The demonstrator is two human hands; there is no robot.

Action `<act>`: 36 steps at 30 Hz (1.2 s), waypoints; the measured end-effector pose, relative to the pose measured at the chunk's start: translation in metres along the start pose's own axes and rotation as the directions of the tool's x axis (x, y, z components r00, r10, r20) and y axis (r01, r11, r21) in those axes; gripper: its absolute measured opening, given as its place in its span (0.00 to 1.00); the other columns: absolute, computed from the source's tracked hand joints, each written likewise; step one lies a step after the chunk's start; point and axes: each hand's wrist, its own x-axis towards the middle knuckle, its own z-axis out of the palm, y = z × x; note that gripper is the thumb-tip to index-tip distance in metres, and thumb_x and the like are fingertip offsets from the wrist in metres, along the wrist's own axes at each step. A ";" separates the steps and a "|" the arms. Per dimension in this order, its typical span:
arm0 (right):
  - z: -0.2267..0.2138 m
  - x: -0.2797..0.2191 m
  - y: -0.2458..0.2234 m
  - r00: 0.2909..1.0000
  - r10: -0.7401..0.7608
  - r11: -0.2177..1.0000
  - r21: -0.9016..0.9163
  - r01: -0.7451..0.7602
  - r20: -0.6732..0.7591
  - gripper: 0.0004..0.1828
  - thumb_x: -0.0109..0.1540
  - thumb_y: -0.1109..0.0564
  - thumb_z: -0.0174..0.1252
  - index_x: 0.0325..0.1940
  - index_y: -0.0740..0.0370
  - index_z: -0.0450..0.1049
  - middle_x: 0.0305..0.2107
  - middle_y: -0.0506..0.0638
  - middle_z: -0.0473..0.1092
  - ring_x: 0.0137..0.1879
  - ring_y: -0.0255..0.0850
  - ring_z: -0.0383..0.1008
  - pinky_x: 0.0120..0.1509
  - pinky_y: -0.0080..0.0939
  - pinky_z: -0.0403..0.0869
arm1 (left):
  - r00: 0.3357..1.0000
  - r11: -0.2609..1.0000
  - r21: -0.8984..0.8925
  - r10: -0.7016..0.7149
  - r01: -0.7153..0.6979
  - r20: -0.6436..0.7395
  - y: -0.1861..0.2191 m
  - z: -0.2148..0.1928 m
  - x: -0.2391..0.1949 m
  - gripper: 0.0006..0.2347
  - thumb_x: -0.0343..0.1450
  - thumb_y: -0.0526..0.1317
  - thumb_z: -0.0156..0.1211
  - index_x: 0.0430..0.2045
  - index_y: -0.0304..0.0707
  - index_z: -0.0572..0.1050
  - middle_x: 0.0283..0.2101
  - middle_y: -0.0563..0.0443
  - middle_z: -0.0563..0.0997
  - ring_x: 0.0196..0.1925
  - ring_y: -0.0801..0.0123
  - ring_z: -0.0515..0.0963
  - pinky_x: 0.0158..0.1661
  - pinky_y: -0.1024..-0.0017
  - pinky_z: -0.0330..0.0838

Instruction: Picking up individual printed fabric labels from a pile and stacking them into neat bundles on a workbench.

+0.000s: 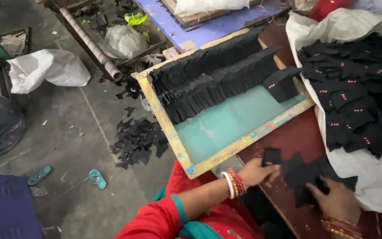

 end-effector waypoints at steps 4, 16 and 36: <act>0.027 0.006 0.042 0.980 0.197 0.974 -0.114 -0.194 0.020 0.37 0.54 0.32 0.68 0.60 0.55 0.80 0.40 0.57 0.81 0.49 0.54 0.81 0.57 0.52 0.77 | 0.987 0.999 -0.013 0.047 -0.049 -0.156 0.010 0.004 -0.008 0.11 0.77 0.44 0.60 0.28 0.37 0.75 0.25 0.58 0.75 0.24 0.78 0.72 0.28 0.72 0.71; 0.022 -0.039 -0.002 0.966 0.106 0.986 -0.098 -0.132 -0.235 0.32 0.52 0.35 0.70 0.55 0.51 0.81 0.50 0.58 0.75 0.54 0.58 0.75 0.50 0.56 0.74 | 0.956 0.951 -0.295 -0.164 0.088 -0.242 0.042 0.024 -0.027 0.11 0.75 0.44 0.59 0.20 0.46 0.71 0.21 0.63 0.68 0.21 0.79 0.67 0.27 0.74 0.69; -0.018 -0.013 0.011 0.940 -0.028 0.990 0.122 0.074 -0.341 0.18 0.65 0.48 0.61 0.58 0.55 0.77 0.50 0.56 0.75 0.55 0.54 0.76 0.57 0.51 0.74 | 0.985 0.949 -0.310 -0.108 0.062 -0.135 0.051 0.010 -0.036 0.08 0.75 0.41 0.57 0.29 0.37 0.72 0.27 0.54 0.76 0.27 0.68 0.76 0.32 0.69 0.75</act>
